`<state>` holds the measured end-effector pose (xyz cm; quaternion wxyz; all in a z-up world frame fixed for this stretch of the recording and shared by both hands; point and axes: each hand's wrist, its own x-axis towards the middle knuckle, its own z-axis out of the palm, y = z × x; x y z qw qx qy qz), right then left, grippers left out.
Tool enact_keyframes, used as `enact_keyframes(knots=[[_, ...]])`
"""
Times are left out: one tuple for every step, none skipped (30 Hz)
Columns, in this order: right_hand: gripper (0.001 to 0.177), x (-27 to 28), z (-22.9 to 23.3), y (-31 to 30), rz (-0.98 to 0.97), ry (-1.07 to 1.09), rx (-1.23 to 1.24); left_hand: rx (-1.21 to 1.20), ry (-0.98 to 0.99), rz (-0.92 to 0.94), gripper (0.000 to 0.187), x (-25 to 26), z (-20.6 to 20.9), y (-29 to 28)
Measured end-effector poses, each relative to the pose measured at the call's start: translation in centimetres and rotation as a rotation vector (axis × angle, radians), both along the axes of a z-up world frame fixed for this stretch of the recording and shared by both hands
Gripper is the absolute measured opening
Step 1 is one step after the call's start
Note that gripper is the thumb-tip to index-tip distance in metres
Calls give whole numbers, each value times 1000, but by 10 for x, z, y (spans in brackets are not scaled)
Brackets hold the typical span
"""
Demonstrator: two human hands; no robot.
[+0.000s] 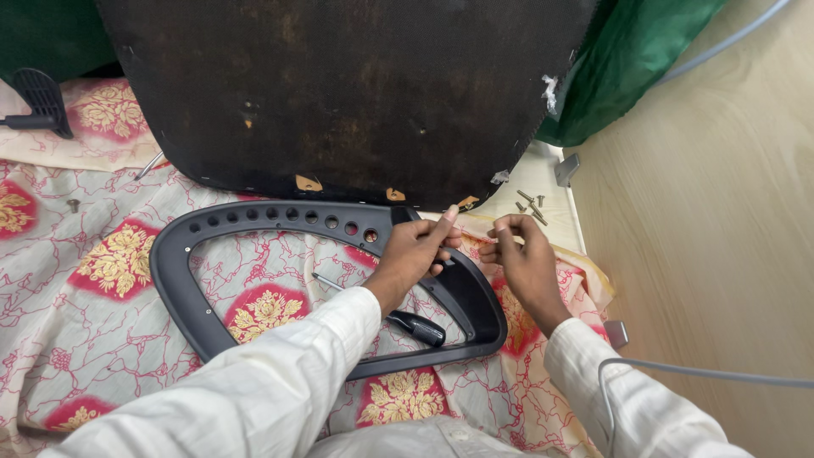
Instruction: The person uses a screwdriver to fasten screws into a black plastic chair frame, securing it to the chair base. The person works methodically along the frame, tightening multiple screws in sequence.
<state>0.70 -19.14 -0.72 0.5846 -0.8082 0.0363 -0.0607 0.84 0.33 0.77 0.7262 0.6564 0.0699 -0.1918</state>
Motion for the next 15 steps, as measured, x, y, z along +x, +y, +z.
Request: enact_keyframes(knots=[[27,6,-4,-8,-43,-7,-4,16,-40,70,48,0,-1,1],[30,14,-9,-18,-85,-15,-9,31,-81,140,49,0,-3,3],[33,20,-14,-28,-128,-22,-13,49,-121,210,49,0,-6,6],[33,26,-20,-39,-186,-60,-167,66,-127,248,50,-1,-8,10],[33,32,-25,-51,-242,-99,-322,84,-134,288,50,-2,-11,14],[34,38,-31,-63,-297,-138,-476,101,-141,328,50,-3,-15,19],[33,45,-36,-73,-300,-142,-513,141,-130,331,50,-4,-18,25],[32,53,-42,-82,-303,-146,-551,181,-119,334,50,-6,-21,31],[31,59,-48,-90,-309,-150,-586,223,-109,334,50,-9,-23,37],[30,65,-54,-97,-311,-104,-577,237,-128,323,49,-11,-26,44],[29,71,-59,-102,-311,-56,-570,251,-144,311,49,-15,-28,50],[29,76,-64,-106,-312,-8,-563,265,-160,300,48,-18,-30,55],[27,81,-67,-109,-311,22,-529,278,-154,292,47,-22,-32,58],[25,85,-69,-110,-310,52,-495,291,-148,285,45,-25,-34,61],[23,87,-71,-111,-313,84,-461,304,-141,272,44,-28,-35,64]])
